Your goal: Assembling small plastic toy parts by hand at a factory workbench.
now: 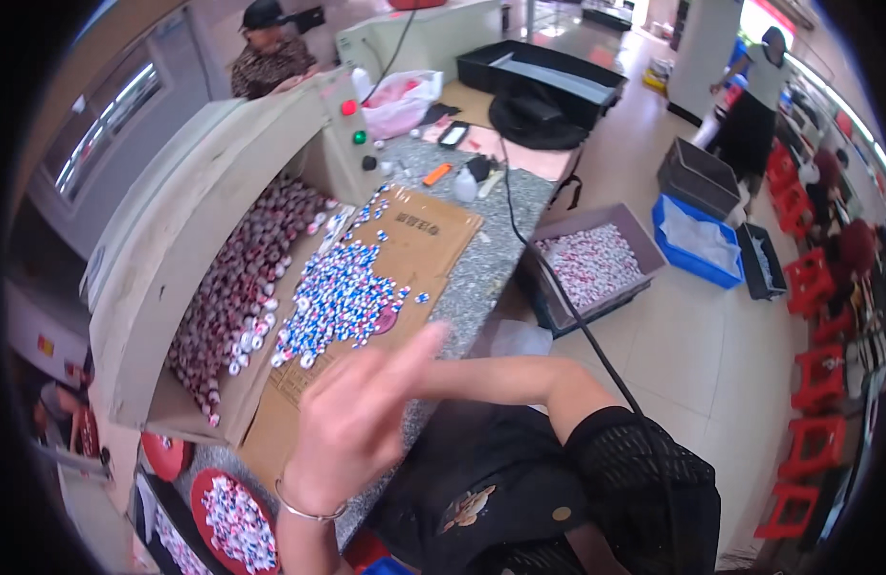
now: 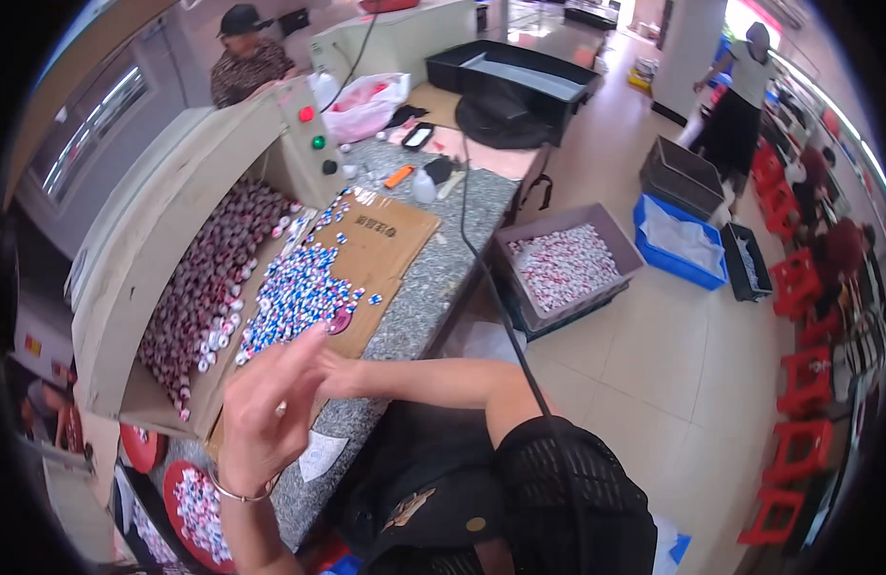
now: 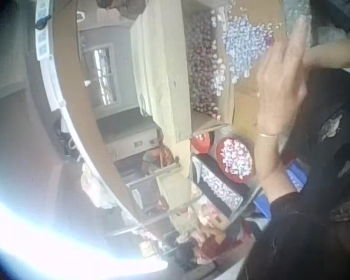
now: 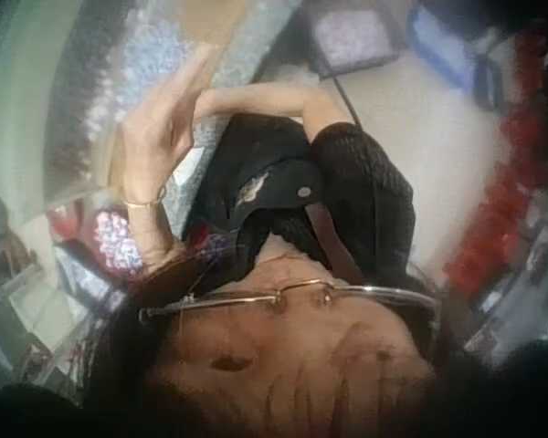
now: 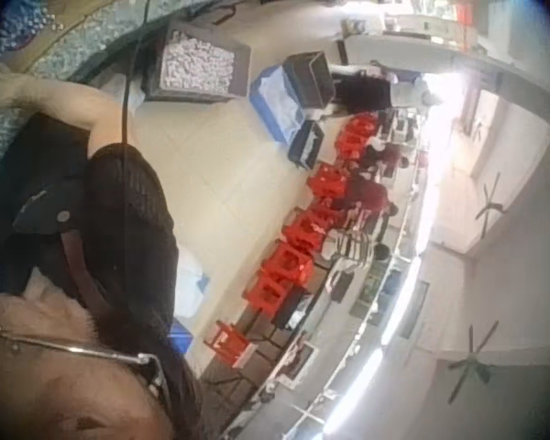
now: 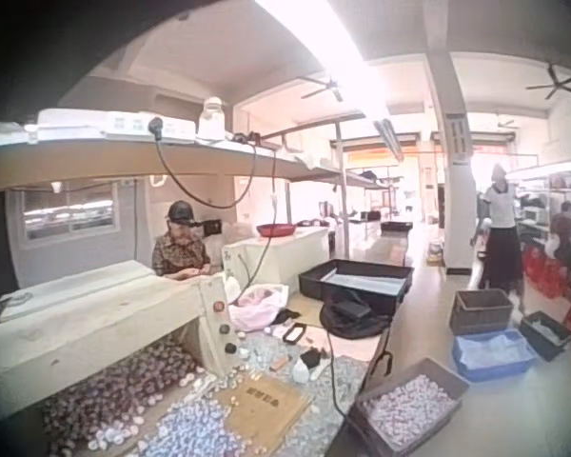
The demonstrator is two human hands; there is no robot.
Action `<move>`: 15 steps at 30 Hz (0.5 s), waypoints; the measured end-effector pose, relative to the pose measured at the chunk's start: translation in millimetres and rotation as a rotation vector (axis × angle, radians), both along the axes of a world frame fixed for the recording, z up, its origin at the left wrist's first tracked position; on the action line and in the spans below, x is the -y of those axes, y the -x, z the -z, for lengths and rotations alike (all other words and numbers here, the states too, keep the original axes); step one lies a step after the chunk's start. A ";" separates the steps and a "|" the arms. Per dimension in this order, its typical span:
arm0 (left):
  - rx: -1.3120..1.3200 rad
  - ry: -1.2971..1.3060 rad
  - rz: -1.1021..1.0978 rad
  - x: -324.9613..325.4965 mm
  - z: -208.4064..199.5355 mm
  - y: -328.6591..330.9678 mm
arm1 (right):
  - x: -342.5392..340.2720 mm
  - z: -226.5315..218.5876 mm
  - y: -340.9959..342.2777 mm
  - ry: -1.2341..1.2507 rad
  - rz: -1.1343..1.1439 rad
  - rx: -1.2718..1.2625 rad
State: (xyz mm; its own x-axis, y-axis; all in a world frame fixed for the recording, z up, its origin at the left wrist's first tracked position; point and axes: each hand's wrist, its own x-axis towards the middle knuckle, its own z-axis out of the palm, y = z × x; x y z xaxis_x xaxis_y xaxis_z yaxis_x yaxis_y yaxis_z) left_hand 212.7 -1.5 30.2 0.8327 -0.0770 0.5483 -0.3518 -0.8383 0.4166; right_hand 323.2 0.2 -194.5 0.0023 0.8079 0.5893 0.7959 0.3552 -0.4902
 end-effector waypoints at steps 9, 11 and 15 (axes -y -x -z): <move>0.351 -0.202 0.540 94.0 -60.8 -47.2 | -13.6 13.4 0.8 0.277 0.019 0.177; 0.331 -0.123 0.375 59.2 -19.7 -37.6 | -12.7 24.8 -4.5 0.396 0.017 0.310; 0.155 0.218 -0.018 8.1 67.9 36.8 | -1.3 23.7 -31.5 0.418 0.125 0.389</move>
State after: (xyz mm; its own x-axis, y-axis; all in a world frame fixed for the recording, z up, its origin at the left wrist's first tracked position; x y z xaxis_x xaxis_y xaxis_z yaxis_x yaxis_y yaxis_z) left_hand 175.9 -9.6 -37.7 0.7377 0.0710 0.6714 -0.4111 -0.7417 0.5301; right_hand 354.7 1.5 -218.1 -0.0397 0.9796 0.1970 0.9689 0.0859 -0.2322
